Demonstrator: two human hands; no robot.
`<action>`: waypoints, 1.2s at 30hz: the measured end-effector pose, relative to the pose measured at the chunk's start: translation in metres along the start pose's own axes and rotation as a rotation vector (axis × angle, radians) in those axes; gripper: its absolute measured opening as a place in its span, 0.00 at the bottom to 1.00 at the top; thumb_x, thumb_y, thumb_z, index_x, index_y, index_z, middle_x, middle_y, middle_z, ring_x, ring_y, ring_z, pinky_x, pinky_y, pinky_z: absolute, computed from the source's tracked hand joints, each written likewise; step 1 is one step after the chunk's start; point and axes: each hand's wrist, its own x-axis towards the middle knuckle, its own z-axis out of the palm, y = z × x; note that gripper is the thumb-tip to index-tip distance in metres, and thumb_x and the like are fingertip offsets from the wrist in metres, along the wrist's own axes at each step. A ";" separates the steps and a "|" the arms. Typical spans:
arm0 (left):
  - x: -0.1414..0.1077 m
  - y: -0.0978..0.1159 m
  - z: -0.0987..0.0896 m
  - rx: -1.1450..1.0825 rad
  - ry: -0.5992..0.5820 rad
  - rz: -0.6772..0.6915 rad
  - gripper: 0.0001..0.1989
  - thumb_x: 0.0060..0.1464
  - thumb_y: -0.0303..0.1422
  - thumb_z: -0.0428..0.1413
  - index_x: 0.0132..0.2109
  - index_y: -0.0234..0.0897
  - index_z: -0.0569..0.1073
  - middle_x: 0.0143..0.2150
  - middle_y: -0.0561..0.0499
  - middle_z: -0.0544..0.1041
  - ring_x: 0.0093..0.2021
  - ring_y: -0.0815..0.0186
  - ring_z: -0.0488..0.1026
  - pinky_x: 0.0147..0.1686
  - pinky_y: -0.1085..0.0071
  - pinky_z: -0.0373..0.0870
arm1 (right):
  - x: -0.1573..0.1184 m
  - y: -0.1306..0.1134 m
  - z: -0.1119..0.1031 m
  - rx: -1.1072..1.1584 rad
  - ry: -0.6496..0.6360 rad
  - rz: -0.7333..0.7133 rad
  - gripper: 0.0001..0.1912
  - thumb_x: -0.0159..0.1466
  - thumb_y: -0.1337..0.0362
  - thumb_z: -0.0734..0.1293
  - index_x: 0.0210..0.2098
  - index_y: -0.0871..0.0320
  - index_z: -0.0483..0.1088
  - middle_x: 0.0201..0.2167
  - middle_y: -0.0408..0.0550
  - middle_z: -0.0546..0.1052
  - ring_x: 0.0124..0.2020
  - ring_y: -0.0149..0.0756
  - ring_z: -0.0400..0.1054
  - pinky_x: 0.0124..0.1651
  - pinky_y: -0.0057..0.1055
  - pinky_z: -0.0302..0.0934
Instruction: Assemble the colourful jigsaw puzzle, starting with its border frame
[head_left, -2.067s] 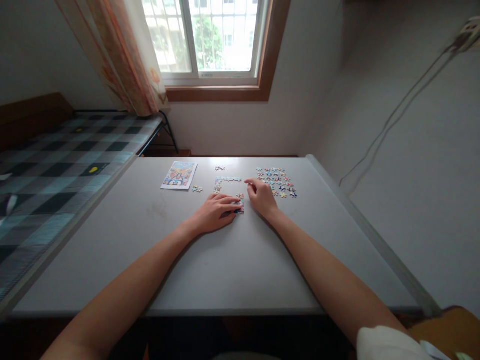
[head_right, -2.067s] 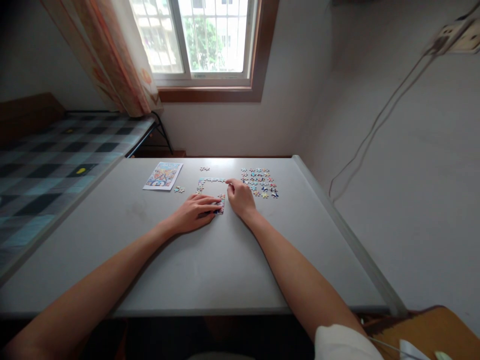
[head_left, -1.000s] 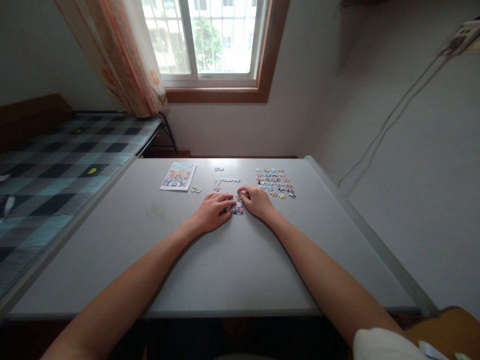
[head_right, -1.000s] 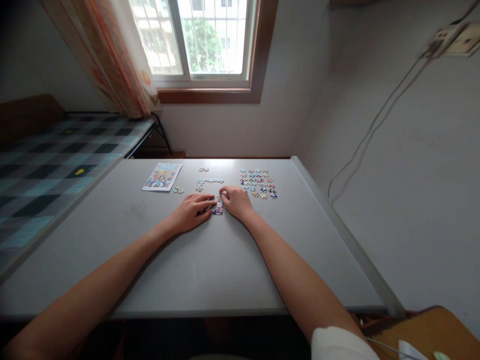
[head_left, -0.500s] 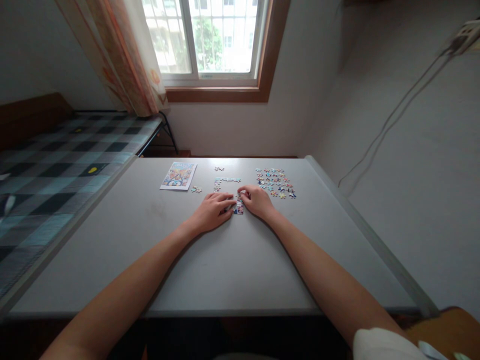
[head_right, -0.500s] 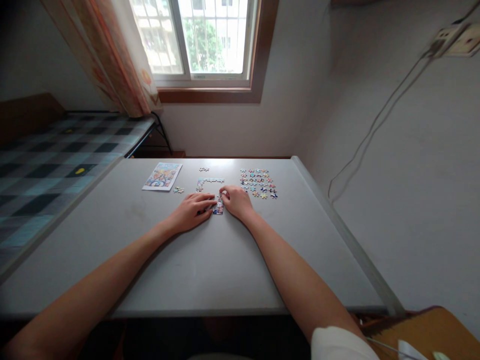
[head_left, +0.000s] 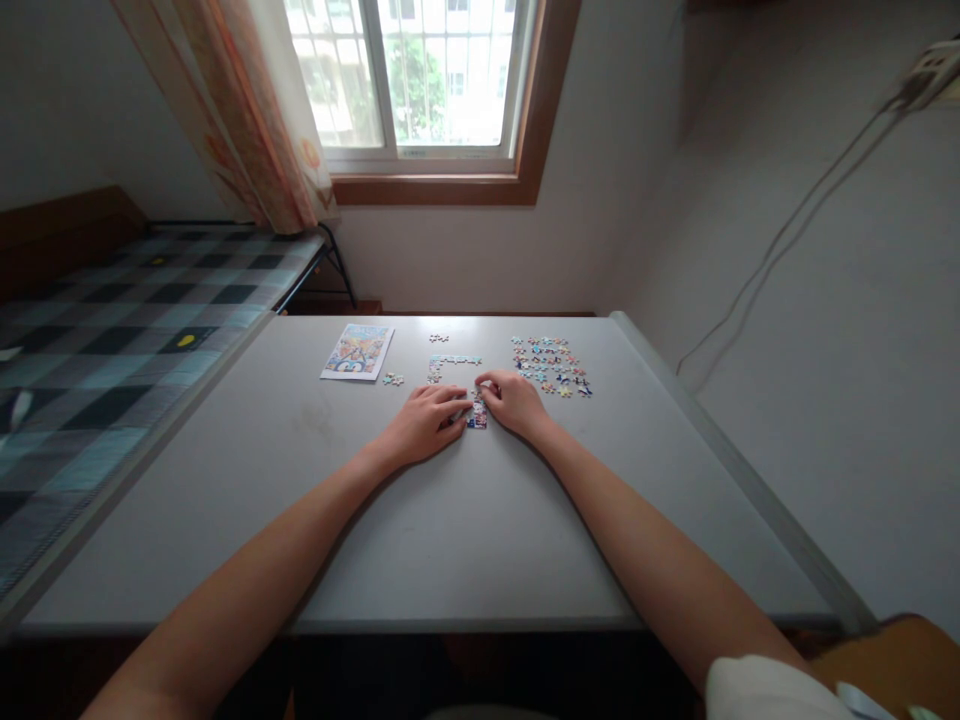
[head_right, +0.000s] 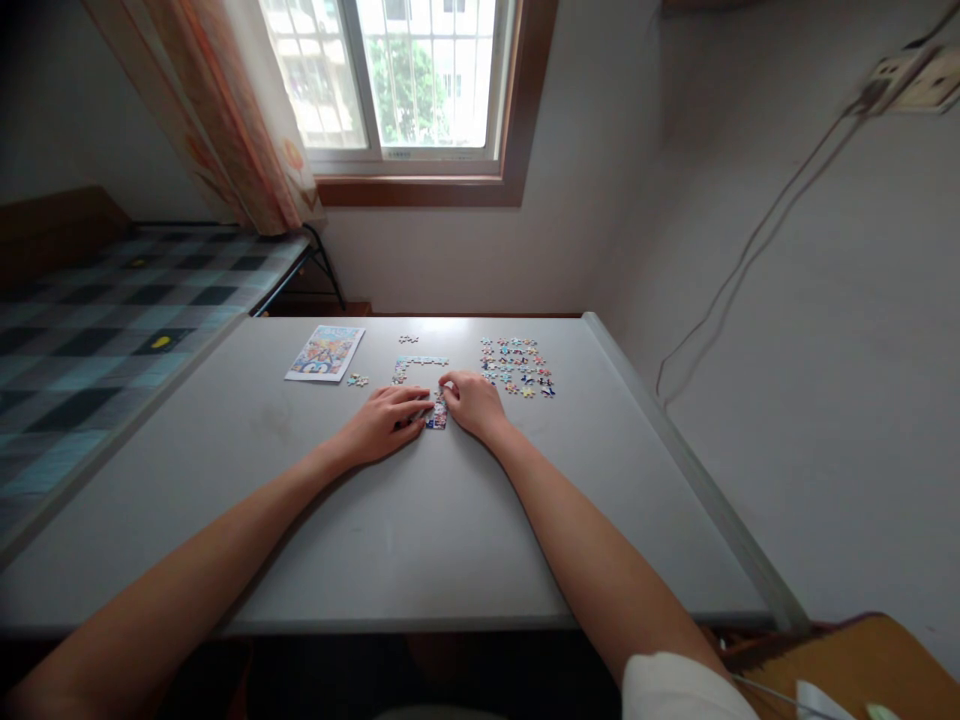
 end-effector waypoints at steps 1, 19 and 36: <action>0.000 0.000 0.000 -0.002 0.000 0.001 0.15 0.62 0.36 0.50 0.53 0.43 0.74 0.57 0.48 0.72 0.56 0.59 0.68 0.57 0.59 0.61 | 0.000 0.000 0.000 -0.002 -0.002 -0.001 0.13 0.61 0.66 0.61 0.41 0.54 0.76 0.32 0.45 0.77 0.35 0.34 0.68 0.40 0.28 0.59; 0.000 0.001 -0.001 -0.006 0.011 -0.001 0.15 0.61 0.36 0.50 0.53 0.44 0.74 0.56 0.48 0.73 0.56 0.59 0.68 0.57 0.58 0.62 | 0.000 0.002 0.003 0.011 0.005 -0.025 0.14 0.64 0.67 0.59 0.41 0.53 0.75 0.42 0.46 0.78 0.43 0.37 0.70 0.47 0.31 0.60; 0.000 -0.001 0.000 -0.003 0.000 -0.003 0.15 0.61 0.36 0.50 0.53 0.45 0.74 0.57 0.48 0.72 0.56 0.59 0.68 0.57 0.57 0.62 | 0.001 0.003 0.003 -0.014 0.001 -0.029 0.13 0.62 0.67 0.61 0.42 0.53 0.75 0.40 0.46 0.78 0.41 0.36 0.70 0.46 0.30 0.60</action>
